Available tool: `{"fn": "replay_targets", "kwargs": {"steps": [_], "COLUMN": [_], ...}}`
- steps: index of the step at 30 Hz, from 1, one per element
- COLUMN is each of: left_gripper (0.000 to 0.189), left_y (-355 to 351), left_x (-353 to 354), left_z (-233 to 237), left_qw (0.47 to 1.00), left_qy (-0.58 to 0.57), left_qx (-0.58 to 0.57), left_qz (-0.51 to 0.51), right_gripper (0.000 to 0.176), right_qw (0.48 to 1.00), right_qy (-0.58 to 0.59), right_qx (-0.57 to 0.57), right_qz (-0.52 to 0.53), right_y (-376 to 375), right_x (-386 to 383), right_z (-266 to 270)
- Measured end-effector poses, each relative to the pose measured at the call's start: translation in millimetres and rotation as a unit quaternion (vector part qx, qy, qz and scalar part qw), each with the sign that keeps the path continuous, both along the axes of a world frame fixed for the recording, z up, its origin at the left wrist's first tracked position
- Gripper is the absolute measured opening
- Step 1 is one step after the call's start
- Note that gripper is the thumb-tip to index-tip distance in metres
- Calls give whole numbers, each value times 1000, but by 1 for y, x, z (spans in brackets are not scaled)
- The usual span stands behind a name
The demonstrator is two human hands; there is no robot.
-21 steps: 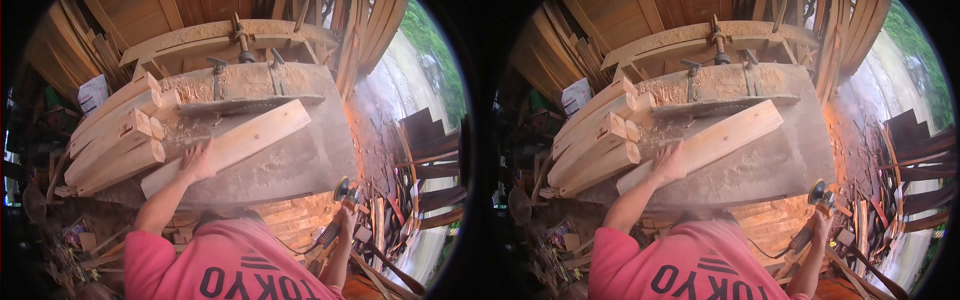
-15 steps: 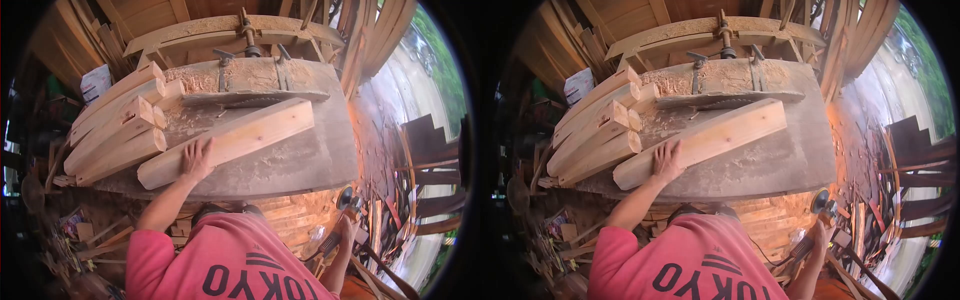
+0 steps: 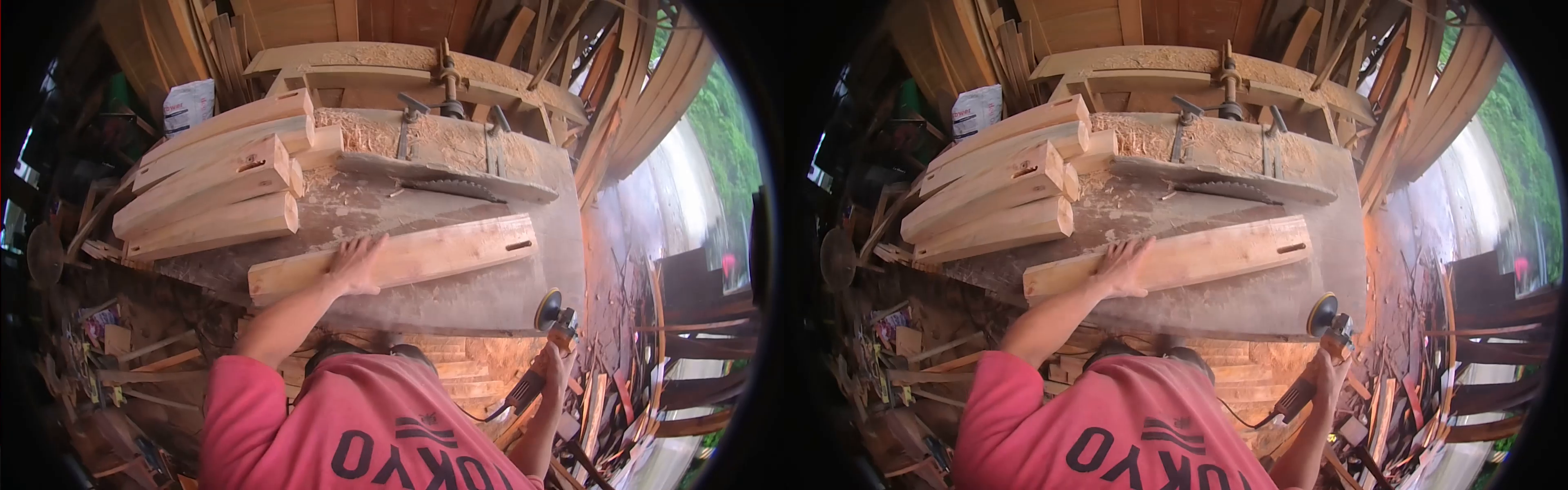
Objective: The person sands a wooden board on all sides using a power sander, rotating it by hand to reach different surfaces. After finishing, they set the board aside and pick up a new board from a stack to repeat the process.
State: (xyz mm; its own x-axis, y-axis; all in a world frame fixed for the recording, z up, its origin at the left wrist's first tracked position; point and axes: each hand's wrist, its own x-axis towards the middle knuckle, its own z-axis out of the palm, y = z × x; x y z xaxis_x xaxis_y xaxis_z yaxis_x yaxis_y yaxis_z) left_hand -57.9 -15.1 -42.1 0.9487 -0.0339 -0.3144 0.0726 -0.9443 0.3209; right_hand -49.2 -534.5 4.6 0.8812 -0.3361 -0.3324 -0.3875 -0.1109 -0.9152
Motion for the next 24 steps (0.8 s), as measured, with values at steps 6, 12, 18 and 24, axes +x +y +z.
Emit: {"fn": "replay_targets", "kwargs": {"steps": [6,12,18,24], "left_gripper": [127,121,75,31], "left_y": [7,21,61,1], "left_x": [24,24,-73,-149], "left_z": [-1,-19,-4,-12], "left_qw": [999,994,956,809], "left_qy": [-40,-96,-246,-103], "left_qx": [-29,-49,-86,-518], "left_qz": [8,17,132,257], "right_gripper": [59,64,69,69], "right_qw": [991,965,908,832], "right_qy": [-24,-36,-49,-41], "right_qx": [-98,-172,-255,-294], "right_qz": [89,193,328,470], "right_y": [49,116,219,324], "right_x": [22,42,45,28], "right_z": [34,41,44,53]}}
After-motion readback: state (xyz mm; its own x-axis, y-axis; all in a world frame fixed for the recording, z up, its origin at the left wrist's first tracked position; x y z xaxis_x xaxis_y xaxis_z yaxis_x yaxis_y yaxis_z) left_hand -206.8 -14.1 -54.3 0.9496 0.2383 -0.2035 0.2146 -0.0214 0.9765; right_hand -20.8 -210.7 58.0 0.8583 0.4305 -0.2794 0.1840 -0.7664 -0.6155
